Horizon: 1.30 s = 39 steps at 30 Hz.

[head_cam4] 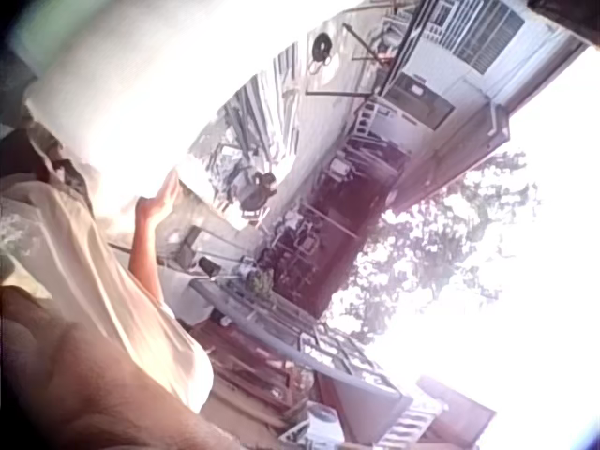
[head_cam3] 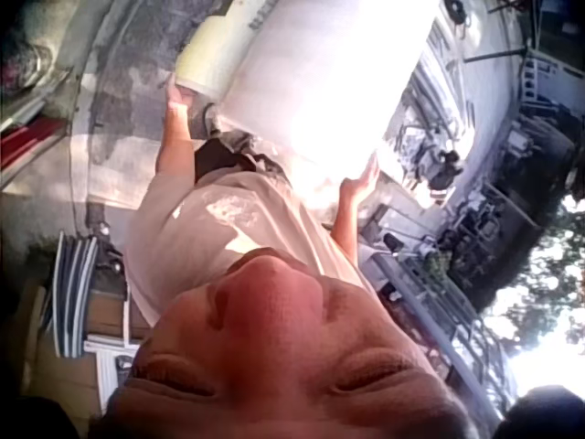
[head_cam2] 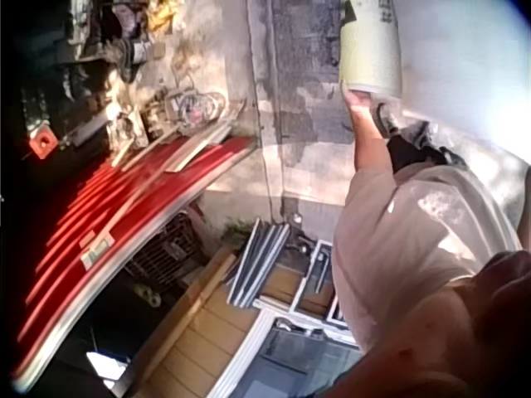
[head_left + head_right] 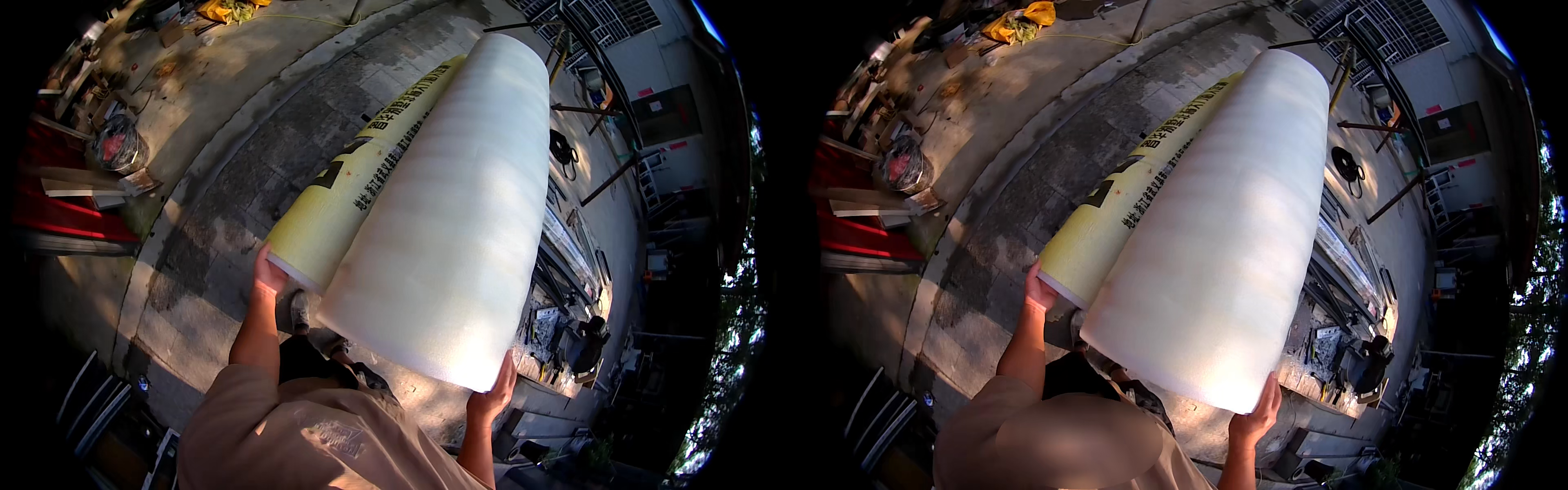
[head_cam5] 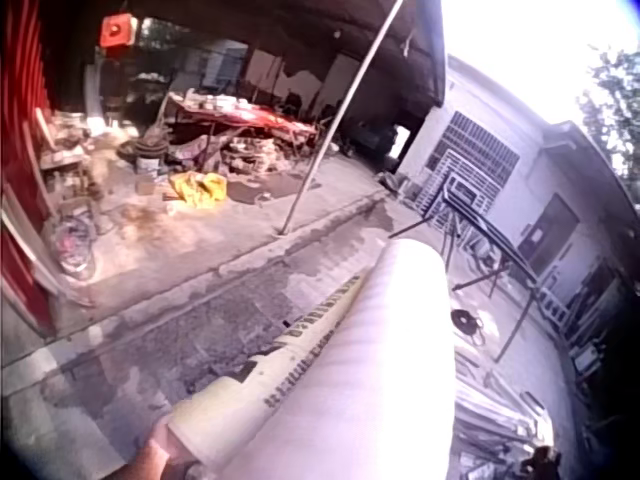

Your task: The person carries window frames from a work table and leans them against a wall, then rolls up a large sheet of padding and places it in a storage area before returning to move more metal frames.

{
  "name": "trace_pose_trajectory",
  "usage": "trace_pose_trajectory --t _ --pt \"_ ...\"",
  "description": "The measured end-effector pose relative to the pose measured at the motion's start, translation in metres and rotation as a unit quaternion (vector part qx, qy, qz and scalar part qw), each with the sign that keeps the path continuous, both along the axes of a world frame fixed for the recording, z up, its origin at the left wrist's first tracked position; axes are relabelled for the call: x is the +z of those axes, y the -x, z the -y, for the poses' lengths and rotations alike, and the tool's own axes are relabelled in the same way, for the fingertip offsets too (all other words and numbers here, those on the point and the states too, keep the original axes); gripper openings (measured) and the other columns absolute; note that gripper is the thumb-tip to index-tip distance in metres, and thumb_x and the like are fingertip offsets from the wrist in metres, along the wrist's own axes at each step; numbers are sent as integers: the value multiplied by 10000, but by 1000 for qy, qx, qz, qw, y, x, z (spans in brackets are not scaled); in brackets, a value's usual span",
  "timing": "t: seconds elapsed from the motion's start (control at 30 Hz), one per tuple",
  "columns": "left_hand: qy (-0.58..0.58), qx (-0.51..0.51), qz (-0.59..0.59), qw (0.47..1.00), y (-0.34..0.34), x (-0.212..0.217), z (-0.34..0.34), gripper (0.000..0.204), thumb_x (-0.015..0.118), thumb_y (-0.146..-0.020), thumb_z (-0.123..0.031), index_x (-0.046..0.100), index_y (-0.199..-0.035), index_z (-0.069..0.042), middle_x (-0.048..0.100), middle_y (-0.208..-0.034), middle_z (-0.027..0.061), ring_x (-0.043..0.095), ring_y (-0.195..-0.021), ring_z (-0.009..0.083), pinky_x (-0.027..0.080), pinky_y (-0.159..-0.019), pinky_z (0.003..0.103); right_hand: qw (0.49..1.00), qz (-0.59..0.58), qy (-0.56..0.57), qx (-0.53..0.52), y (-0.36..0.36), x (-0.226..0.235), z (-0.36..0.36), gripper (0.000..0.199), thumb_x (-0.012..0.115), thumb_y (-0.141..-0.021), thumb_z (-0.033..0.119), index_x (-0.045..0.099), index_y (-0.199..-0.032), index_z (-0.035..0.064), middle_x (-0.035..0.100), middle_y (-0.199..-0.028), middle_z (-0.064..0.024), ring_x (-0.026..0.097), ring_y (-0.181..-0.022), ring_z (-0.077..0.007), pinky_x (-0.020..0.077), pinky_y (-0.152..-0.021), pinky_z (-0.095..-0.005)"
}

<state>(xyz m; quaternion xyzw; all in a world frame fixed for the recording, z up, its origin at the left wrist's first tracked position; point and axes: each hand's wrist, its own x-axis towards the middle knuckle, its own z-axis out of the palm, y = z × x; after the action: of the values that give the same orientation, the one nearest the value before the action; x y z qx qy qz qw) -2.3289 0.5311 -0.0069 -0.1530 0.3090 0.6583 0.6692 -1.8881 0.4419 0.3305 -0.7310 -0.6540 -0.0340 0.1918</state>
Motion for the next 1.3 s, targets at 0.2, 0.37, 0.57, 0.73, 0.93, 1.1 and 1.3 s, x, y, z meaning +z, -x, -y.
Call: trace_pose_trajectory --t 0.2,0.37,0.57,0.73,0.93,1.1,1.3 --pt "-107 -76 -172 976 26 79 -16 389 568 -916 -114 585 -1289 -3 640 -1265 99 599 -1167 234 433 -1030 361 1000 4 1 7 23 16 -8 512 647 -928 222 530 -1371 -8 590 -1285 -249 581 -1169 -438 490 -959 -460" --pt "-311 -198 -394 842 -23 200 -39 500 544 -897 36 516 -1393 -12 581 -1329 31 526 -1212 127 385 -1045 281 1000 -10 -4 3 37 25 -12 465 610 -943 190 543 -1359 -7 602 -1277 -246 580 -1174 -429 481 -970 -465" --pt "-404 -342 -510 678 -58 226 -47 215 597 -840 50 610 -1049 1 673 -1176 116 644 -1092 222 497 -917 335 989 -94 -79 -77 29 42 -22 506 679 -909 197 552 -1349 -17 614 -1260 -246 584 -1171 -402 474 -976 -461" --pt "-348 -560 -439 610 -59 218 -49 418 654 -905 -283 536 -1224 -40 648 -1186 140 660 -1041 236 517 -877 361 994 -49 -76 -69 17 52 -25 500 706 -896 241 593 -1315 -6 626 -1234 -226 615 -1133 -394 504 -934 -452" --pt "-141 -561 -84 811 -73 199 -103 722 432 -1003 -594 359 -1490 -66 524 -1423 151 623 -1171 278 493 -1018 435 994 -29 -103 -37 18 58 -32 508 732 -865 244 611 -1300 11 623 -1231 -218 620 -1133 -397 513 -926 -442" --pt "-160 -469 -111 861 -109 165 -139 519 523 -1027 -358 476 -1408 -9 577 -1366 150 597 -1219 259 475 -1043 402 986 -65 -154 13 41 72 -46 513 768 -829 206 622 -1284 19 615 -1249 -207 625 -1129 -372 521 -927 -417" --pt "-304 -388 -252 833 -149 221 -128 559 584 -982 -317 435 -1456 -61 557 -1386 96 547 -1249 229 440 -1035 382 963 -77 -216 142 101 126 -91 509 711 -773 -9 640 -1276 28 678 -1165 -229 681 -1046 -368 557 -875 -400"
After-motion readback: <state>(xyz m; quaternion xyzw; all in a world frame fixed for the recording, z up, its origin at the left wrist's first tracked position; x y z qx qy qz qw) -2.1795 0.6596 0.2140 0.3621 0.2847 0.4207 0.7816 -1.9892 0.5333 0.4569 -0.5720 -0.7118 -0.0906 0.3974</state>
